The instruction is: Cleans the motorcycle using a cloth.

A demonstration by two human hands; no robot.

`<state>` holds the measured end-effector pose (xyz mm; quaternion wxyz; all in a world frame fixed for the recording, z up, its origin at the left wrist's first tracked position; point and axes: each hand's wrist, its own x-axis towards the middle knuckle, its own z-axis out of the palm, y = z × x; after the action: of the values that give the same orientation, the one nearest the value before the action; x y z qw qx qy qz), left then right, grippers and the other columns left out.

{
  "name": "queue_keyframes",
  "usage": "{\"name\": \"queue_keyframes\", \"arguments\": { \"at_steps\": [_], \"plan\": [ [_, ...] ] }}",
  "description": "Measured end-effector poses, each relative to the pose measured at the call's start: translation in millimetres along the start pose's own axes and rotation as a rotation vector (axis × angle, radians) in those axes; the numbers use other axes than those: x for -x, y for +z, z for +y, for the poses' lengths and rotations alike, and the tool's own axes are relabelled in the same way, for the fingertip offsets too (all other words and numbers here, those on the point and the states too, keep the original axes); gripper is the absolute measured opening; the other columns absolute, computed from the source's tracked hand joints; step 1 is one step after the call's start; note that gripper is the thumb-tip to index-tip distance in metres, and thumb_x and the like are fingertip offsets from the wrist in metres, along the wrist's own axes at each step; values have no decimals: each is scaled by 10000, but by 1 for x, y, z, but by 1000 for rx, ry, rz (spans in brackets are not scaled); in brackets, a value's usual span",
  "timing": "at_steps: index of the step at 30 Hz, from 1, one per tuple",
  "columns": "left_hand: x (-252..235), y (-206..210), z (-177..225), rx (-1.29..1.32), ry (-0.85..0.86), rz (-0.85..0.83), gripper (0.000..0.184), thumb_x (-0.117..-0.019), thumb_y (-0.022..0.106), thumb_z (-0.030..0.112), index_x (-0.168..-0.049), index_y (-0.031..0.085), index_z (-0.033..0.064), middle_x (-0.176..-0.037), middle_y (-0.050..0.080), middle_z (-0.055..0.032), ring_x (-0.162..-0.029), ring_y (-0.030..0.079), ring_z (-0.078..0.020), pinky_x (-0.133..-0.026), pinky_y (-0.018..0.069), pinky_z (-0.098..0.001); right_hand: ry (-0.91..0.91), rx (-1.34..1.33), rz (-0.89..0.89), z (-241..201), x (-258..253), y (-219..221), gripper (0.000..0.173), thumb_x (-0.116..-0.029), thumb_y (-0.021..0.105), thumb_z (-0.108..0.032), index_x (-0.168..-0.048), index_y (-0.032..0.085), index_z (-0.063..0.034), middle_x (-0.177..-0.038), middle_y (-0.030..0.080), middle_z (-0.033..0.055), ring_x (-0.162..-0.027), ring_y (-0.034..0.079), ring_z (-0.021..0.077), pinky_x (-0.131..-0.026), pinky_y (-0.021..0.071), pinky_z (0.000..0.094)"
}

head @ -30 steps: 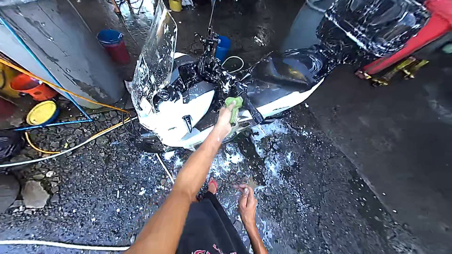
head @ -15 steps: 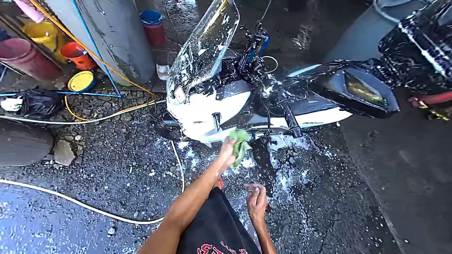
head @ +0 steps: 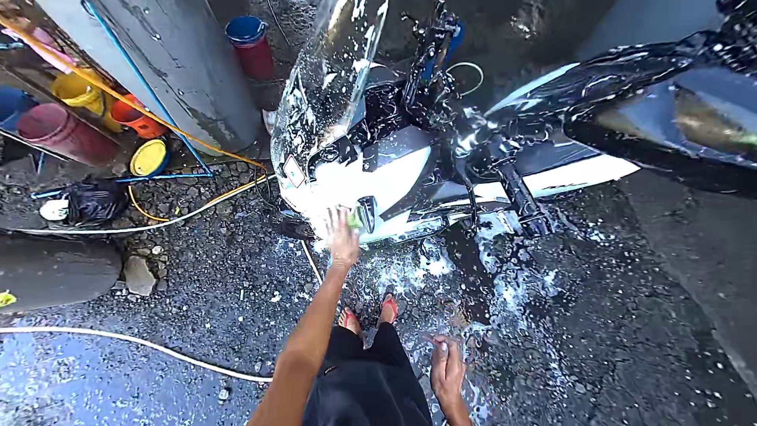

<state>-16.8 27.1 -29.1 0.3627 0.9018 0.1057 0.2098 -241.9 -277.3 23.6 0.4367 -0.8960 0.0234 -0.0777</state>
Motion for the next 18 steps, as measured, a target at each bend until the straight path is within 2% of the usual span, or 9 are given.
{"name": "queue_keyframes", "arguments": {
  "at_steps": [4, 6, 9, 11, 12, 14, 15, 17, 18],
  "plan": [
    [-5, 1, -40, -35, -331, 152, 748, -1067, 202, 530, -1640, 162, 51, -1711, 106, -197, -1587, 66, -378, -1265, 54, -602, 116, -50, 119, 1, 20, -15, 523, -1108, 248, -358, -1109, 615, 15, -992, 778, 72, -576, 593, 39, -521, 475, 235],
    [-19, 1, -13, 0, -383, 156, 695, -1089, 253, 434, -1638, 135, 25, -1714, 60, -208, -1591, 51, -360, -1289, 61, -528, 140, -85, 98, 11, 40, -14, 530, -1113, 250, -372, -1109, 628, 0, -991, 775, 67, -549, 566, 25, -514, 470, 223],
    [0, 11, 39, -45, -114, 15, 692, -1048, 364, 280, -1612, 143, -53, -1704, 11, -251, -1590, 33, -374, -1289, 110, -525, 168, -149, 9, 24, 69, 2, 525, -1115, 273, -353, -1127, 654, 8, -1016, 787, 67, -733, 699, 43, -656, 561, 241],
    [19, 20, 30, -126, 160, -28, 608, -1071, 384, 291, -1547, 325, -84, -1684, 96, -293, -1576, 88, -429, -1282, 152, -567, 172, -146, 43, 23, 68, 13, 525, -1115, 260, -343, -1148, 643, 15, -1042, 784, 78, -820, 730, 73, -712, 585, 272],
    [24, 18, 16, -201, 286, -54, 511, -1053, 432, 226, -1460, 459, -81, -1637, 207, -346, -1535, 186, -506, -1246, 216, -624, 183, -133, 103, 20, 64, 18, 535, -1115, 256, -344, -1147, 644, 24, -1031, 785, 85, -795, 726, 83, -687, 580, 280],
    [24, 4, 0, -352, 501, -270, 518, -920, 561, 19, -1438, 554, 0, -1527, 396, -381, -1421, 341, -613, -1150, 284, -734, 227, -75, 200, 12, 55, 19, 501, -1105, 277, -288, -1141, 641, 55, -1001, 789, 99, -814, 748, 122, -709, 597, 306],
    [17, -2, 1, -436, 588, -456, 587, -886, 612, -33, -1465, 546, 34, -1536, 419, -342, -1416, 375, -587, -1132, 291, -740, 258, -41, 219, 9, 53, 19, 469, -1093, 304, -244, -1142, 644, 74, -970, 789, 113, -831, 767, 172, -731, 615, 353],
    [-3, -4, 17, -716, 657, -879, 569, -1005, 482, -4, -1566, 392, 29, -1645, 335, -199, -1523, 319, -388, -1220, 282, -573, 345, 18, 208, 4, 62, 20, 418, -1072, 344, -186, -1148, 650, 89, -898, 783, 129, -790, 773, 254, -700, 618, 442],
    [-12, 3, 30, -811, 609, -1051, 545, -1042, 409, 8, -1580, 324, -12, -1653, 314, -198, -1526, 320, -359, -1233, 284, -526, 394, 33, 189, 5, 71, 20, 398, -1064, 359, -161, -1160, 645, 99, -879, 777, 146, -768, 768, 292, -684, 611, 486]
  ]
}}
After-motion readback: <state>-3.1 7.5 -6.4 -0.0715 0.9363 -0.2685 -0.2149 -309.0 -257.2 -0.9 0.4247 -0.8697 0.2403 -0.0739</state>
